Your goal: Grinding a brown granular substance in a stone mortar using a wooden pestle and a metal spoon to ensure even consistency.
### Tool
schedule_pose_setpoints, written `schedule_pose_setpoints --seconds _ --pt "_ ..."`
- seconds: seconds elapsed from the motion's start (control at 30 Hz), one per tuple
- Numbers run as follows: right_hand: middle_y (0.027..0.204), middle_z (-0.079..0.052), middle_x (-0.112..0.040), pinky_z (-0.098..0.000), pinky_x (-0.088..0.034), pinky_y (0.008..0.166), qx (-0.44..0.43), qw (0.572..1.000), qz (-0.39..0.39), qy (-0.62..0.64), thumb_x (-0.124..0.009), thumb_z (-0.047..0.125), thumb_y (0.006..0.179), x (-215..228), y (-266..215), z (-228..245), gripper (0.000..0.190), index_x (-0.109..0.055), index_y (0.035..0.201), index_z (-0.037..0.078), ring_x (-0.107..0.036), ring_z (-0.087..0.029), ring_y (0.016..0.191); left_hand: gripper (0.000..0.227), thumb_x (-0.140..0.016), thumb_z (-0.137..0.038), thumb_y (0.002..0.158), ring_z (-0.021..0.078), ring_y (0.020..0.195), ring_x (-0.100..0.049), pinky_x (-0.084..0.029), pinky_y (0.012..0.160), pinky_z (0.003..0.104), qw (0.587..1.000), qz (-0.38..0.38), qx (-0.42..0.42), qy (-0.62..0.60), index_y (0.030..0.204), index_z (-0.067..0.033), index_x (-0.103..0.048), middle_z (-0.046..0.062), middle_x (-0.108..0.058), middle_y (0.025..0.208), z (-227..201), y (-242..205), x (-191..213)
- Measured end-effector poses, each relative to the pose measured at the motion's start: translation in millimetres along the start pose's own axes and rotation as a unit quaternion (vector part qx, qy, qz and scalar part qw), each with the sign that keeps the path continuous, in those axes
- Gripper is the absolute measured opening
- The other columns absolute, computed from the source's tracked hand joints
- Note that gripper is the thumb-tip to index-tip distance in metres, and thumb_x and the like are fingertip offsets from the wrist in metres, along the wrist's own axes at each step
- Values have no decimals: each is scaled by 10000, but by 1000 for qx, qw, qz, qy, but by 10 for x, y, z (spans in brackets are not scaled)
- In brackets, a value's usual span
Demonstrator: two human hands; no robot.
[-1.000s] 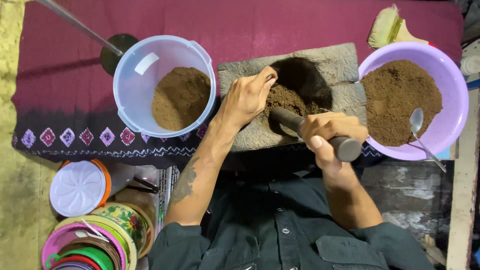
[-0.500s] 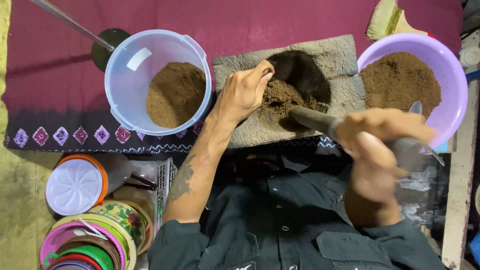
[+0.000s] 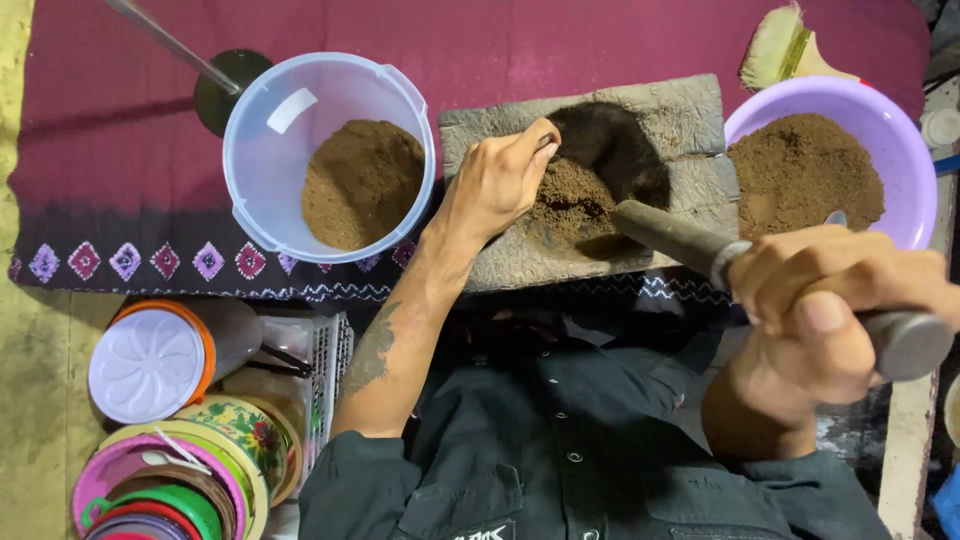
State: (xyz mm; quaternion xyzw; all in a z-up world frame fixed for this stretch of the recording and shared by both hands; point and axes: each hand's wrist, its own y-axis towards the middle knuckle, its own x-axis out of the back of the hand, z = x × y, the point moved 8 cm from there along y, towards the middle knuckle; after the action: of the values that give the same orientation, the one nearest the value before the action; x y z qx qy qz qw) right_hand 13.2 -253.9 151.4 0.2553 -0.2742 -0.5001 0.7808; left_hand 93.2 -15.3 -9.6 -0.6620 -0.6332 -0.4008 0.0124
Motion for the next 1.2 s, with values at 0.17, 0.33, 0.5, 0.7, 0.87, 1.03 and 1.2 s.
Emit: schedule_pose_setpoints --seconds 0.17,0.33,0.5,0.7,0.87,1.03,1.2 --pt "506 46 -325 -257 -323 424 -73 994 -82 -18 -463 72 883 -399 11 -236 246 -345 682 150 -264 -86 430 125 -641 3 993 97 408 -482 -404 317 224 1000 6 14 12 1109 -33 -609 46 -647 634 -42 17 48" --pt "540 -19 -422 -255 -393 483 -59 990 -112 59 -459 24 868 -395 -84 -293 262 -366 644 122 -375 -113 455 58 -600 -2 1010 84 388 -424 -358 303 209 1000 19 12 15 1043 -49 -604 20 -604 600 -71 4 23" --pt "486 65 -381 -220 -358 446 -62 987 -141 36 -504 148 883 -240 -77 -33 258 -388 656 182 -344 -57 408 57 -611 -30 1004 81 353 -426 -307 282 210 998 -18 59 4 988 -20 -665 33 -663 621 -53 73 102" --pt "466 15 -381 -232 -365 429 -35 985 -159 51 -473 150 778 -162 -96 135 210 -346 611 145 -319 -88 378 207 -628 -2 999 56 278 -405 -297 206 172 996 58 59 -36 1172 78 -709 119 -729 621 -52 428 -374" --pt "467 19 -387 -230 -375 427 -32 985 -158 60 -471 144 773 -104 -86 170 212 -361 592 149 -316 -82 383 143 -639 -63 1006 73 297 -382 -319 258 206 990 136 17 -25 1106 6 -715 22 -591 495 -89 361 -624" --pt "448 10 -380 -234 -366 418 -23 988 -141 67 -460 124 752 -117 -41 173 236 -296 591 178 -310 -86 373 106 -610 16 1017 90 404 -446 -377 326 202 993 96 -64 37 1101 -36 -648 46 -666 658 -493 231 -15" --pt "478 6 -415 -233 -402 443 -19 991 -119 58 -465 90 752 -182 -13 218 187 -374 594 132 -336 -94 393 36 -595 27 1007 101 351 -452 -366 257 204 989 69 10 127 1035 22 -616 21 -541 529 -280 173 -31"
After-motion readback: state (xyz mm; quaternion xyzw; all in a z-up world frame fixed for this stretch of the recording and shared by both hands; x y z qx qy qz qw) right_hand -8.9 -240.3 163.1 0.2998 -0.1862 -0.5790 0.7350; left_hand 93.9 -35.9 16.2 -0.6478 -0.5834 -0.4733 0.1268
